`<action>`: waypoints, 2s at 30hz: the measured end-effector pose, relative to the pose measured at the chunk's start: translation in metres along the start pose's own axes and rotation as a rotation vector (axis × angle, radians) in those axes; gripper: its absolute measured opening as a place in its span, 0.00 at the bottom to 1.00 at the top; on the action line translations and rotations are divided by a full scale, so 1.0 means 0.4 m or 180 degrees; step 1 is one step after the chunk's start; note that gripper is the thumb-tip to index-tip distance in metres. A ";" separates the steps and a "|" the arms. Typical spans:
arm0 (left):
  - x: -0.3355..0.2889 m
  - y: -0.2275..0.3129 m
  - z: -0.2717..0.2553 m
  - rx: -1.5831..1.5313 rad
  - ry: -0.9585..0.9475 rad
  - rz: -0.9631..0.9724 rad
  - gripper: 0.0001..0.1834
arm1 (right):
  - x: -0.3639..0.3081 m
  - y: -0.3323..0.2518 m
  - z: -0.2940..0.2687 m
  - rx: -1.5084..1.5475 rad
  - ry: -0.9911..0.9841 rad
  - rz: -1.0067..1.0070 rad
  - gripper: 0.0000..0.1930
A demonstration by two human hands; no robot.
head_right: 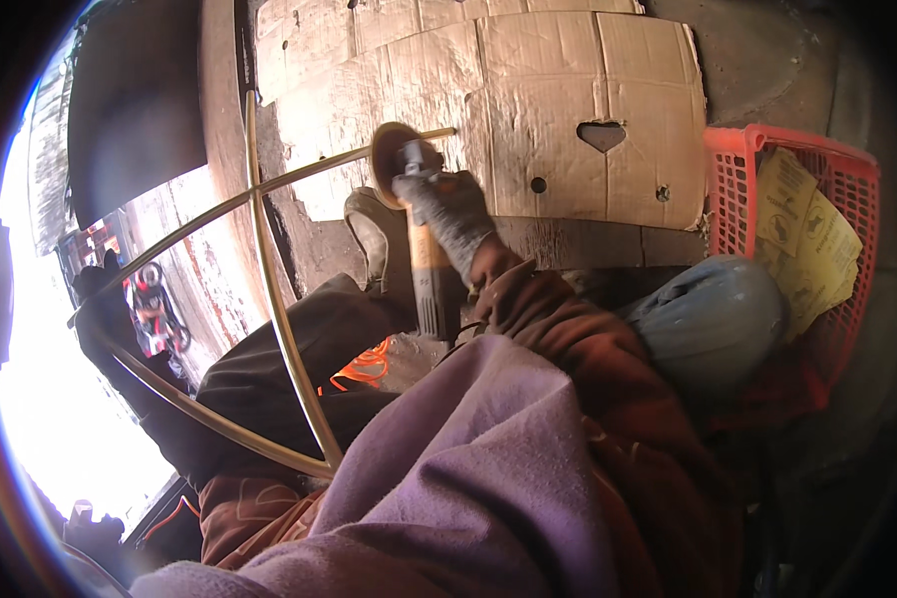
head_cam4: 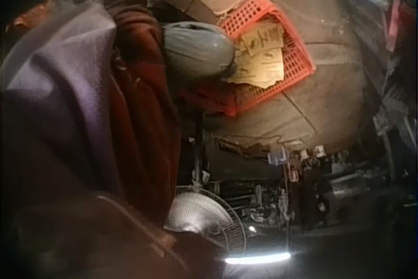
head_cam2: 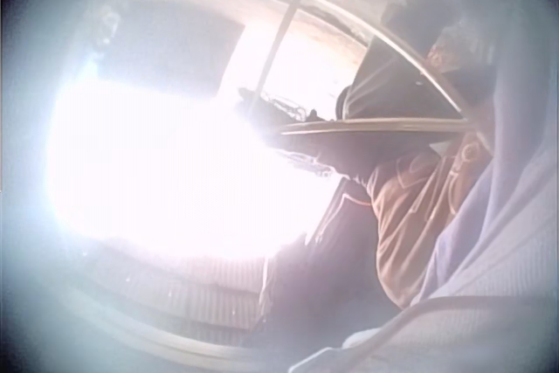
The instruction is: The person sands the joints of a thin metal frame using a power sander.
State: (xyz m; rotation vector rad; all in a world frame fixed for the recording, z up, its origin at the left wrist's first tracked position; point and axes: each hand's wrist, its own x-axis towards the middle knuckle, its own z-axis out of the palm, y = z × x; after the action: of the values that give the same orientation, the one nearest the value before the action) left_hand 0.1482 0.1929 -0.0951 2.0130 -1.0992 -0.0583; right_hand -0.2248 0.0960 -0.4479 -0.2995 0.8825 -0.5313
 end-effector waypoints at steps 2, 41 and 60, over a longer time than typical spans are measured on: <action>0.010 0.000 0.007 -0.0130 -0.0037 -0.0036 0.09 | 0.044 0.023 -0.045 0.0077 0.0381 -0.0098 0.18; 0.082 0.101 0.136 -0.1114 -0.0347 -0.0837 0.16 | 0.044 -0.043 -0.070 0.0030 0.0369 -0.0192 0.14; 0.141 0.101 0.078 -0.0115 -0.1032 -0.0326 0.21 | -0.056 -0.076 0.065 -0.0137 -0.0669 -0.0119 0.24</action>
State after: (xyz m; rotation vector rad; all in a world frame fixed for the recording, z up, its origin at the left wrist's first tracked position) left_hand 0.1431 0.1210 -0.0702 2.0725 -1.1812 -0.4685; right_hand -0.2255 0.0842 -0.4036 -0.4043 0.6862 -0.5057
